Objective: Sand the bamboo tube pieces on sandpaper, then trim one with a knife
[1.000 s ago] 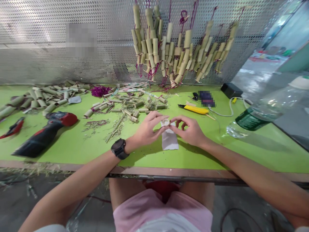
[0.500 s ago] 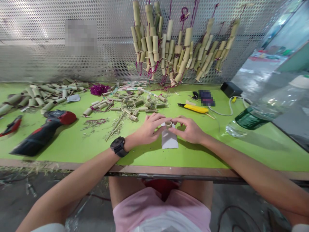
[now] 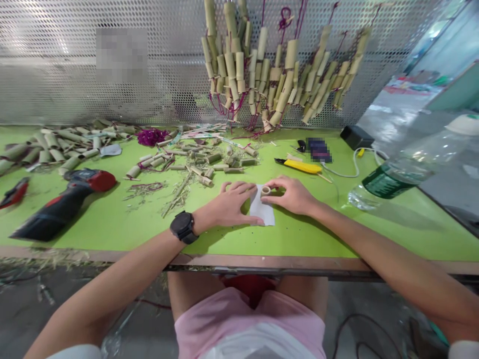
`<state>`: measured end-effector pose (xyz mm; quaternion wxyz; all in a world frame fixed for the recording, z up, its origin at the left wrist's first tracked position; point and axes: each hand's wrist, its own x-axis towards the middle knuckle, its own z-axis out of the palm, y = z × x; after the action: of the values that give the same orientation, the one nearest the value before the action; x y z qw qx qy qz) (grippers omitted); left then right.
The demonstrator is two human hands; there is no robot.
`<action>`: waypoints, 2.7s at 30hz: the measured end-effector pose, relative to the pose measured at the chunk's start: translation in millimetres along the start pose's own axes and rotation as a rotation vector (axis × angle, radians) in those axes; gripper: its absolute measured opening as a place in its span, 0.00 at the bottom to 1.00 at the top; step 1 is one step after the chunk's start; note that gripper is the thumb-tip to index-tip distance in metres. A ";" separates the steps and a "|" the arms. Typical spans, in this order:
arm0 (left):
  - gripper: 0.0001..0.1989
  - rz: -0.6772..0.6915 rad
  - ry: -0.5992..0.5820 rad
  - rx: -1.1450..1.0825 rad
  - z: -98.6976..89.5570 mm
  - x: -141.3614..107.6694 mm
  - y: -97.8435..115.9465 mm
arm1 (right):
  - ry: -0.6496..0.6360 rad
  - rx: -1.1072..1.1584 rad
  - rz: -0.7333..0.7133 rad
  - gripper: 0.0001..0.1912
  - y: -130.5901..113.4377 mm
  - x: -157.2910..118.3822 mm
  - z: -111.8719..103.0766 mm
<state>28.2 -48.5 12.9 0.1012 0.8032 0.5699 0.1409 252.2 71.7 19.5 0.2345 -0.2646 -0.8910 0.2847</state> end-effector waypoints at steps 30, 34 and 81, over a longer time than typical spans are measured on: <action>0.59 -0.053 -0.125 -0.070 -8.5 1.7 3.7 | -0.015 -0.092 0.152 0.14 -18.3 2.8 0.5; 0.59 -0.017 -0.123 -0.069 -8.0 2.2 1.8 | -0.083 -0.052 0.137 0.14 -19.2 1.5 1.0; 0.58 0.007 -0.145 -0.071 -11.5 0.9 4.1 | -0.130 -0.153 0.102 0.15 -29.4 -1.7 1.5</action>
<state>28.2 -49.0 25.2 0.1700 0.8092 0.5528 0.1030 242.7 49.6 36.5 0.1405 -0.3076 -0.9089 0.2442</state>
